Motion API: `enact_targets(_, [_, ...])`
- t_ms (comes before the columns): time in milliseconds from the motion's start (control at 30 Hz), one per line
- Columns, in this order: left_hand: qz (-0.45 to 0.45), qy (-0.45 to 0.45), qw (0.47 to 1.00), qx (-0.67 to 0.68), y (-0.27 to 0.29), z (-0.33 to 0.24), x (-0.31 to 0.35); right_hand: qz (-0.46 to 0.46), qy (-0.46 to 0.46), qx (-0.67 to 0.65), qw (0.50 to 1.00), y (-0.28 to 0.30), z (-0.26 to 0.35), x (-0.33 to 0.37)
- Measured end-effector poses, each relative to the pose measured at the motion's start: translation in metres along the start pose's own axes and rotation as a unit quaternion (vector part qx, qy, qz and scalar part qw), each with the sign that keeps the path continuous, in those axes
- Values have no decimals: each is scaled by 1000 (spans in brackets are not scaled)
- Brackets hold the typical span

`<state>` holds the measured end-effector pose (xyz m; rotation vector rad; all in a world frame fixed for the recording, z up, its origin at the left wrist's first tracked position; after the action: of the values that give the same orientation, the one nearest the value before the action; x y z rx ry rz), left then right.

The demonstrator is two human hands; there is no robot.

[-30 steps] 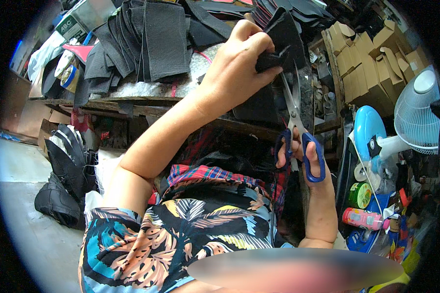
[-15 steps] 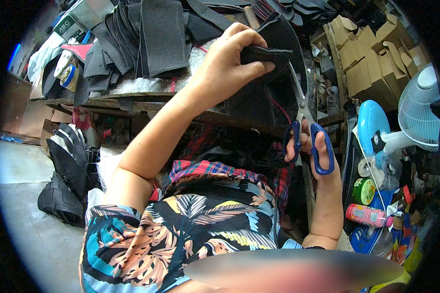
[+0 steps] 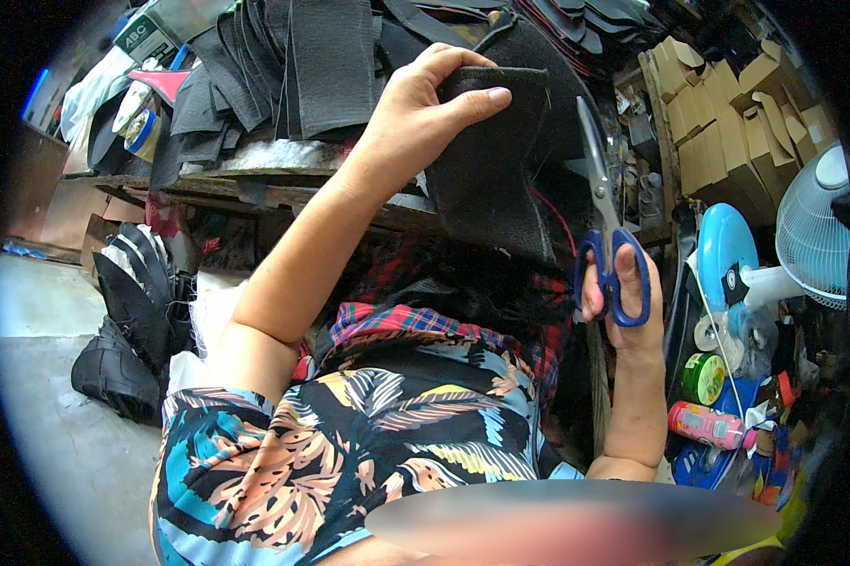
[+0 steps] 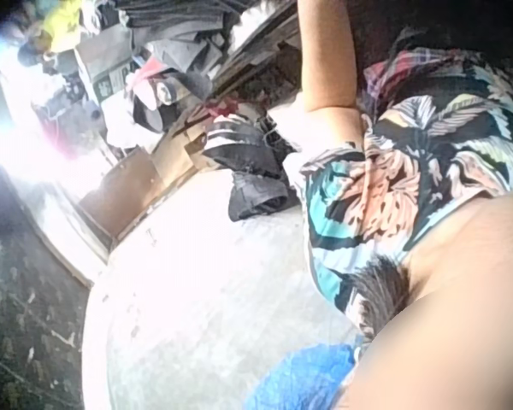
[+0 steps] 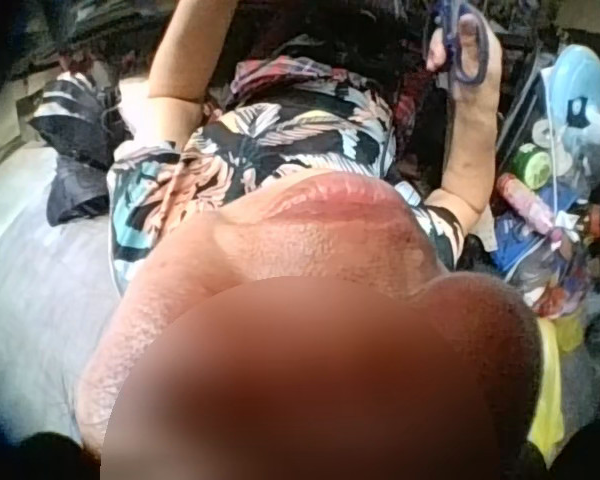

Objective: The person uses scissors to trim a black fabric piece, then applies a yellow paste from a small container to the edges and folds the fabric. The person repeats this process on multiple fabric pieces, stacking them on the workbench.

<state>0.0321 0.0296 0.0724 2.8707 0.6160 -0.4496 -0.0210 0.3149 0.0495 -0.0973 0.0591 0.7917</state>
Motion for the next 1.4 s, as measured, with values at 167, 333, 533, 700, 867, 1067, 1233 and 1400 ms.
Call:
enact_targets(167, [-30, -13, 999, -15, 5, 3, 0, 95, -11, -102, 990, 2, 1, 5])
enact_targets(333, [-68, -25, 997, -33, -1, 6, 1, 144, -43, -59, 987, -4, 7, 6])
enact_targets(533, [6, -20, 994, -105, 7, -4, 3, 73, 71, 70, 992, -1, 20, -10])
enact_targets(700, [-77, -304, 840, -443, 8, -27, 10, 99, 47, 67, 992, 3, 23, -16])
enact_targets(867, [-85, -269, 852, -441, 8, -36, 16, 163, 47, 145, 975, -4, 14, -27])
enact_targets(1067, [-2, -188, 943, -275, 16, -31, 13, 166, 57, 169, 970, -6, 12, -45])
enact_targets(1233, [-20, -130, 958, -254, 19, -22, 11, 191, 38, 179, 964, -1, 10, -50])
enact_targets(1400, [-33, -79, 996, -20, 36, -13, -2, 178, 40, 179, 967, 2, 7, -56])
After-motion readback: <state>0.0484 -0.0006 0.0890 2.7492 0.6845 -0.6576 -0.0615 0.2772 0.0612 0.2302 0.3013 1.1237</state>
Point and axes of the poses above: each hand's wrist, its own x-axis away from the middle knuckle, its own y-axis out of the back of the hand, z = x × y, the point moved 1 cm from there along -x, towards the middle knuckle, and after that the axes turned 9 degrees about y, right-handed, at the moved point
